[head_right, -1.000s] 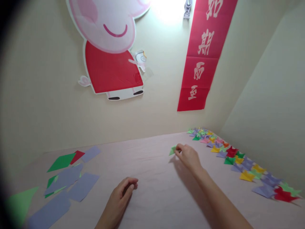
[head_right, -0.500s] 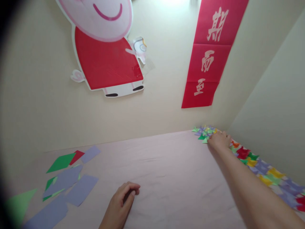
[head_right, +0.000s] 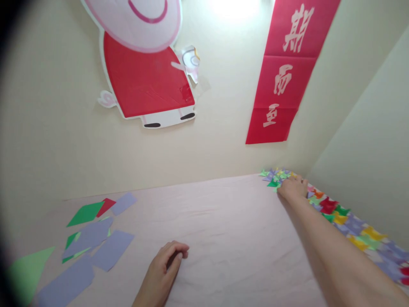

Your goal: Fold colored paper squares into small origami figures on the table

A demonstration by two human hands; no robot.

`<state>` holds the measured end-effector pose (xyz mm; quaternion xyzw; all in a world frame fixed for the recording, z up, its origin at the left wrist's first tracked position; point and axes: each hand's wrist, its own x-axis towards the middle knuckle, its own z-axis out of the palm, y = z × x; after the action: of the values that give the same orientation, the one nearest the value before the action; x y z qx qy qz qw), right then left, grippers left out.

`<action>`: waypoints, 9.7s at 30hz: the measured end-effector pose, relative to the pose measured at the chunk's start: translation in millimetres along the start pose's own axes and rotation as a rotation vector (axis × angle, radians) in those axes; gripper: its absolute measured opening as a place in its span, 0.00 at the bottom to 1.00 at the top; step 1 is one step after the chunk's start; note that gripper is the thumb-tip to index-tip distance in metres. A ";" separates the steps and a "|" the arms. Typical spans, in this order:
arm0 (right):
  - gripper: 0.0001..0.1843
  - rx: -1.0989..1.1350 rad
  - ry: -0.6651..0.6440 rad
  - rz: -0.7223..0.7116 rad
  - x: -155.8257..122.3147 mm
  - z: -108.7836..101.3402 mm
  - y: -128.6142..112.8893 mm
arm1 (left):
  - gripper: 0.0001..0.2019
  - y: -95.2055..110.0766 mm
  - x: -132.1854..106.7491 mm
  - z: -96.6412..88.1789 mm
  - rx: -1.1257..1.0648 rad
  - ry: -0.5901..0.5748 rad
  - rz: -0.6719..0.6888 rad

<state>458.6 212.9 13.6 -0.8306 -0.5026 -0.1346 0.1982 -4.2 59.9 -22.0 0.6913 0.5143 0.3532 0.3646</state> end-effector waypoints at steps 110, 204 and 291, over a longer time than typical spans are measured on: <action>0.05 0.697 -0.674 -0.469 -254.1 -54.9 -164.3 | 0.30 -17.9 -68.0 28.0 0.782 0.025 0.337; 0.16 0.641 -0.452 -1.047 -244.3 -58.0 -171.0 | 0.36 3.7 -57.7 -4.9 0.805 -0.156 0.404; 0.14 0.408 -0.329 -0.525 -258.3 -36.5 -144.6 | 0.19 3.2 -51.7 19.7 0.934 0.053 0.279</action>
<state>210.8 54.2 -35.2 -0.6272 -0.7403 0.0574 0.2351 2.8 6.4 -34.7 0.8340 0.5293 0.1478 -0.0486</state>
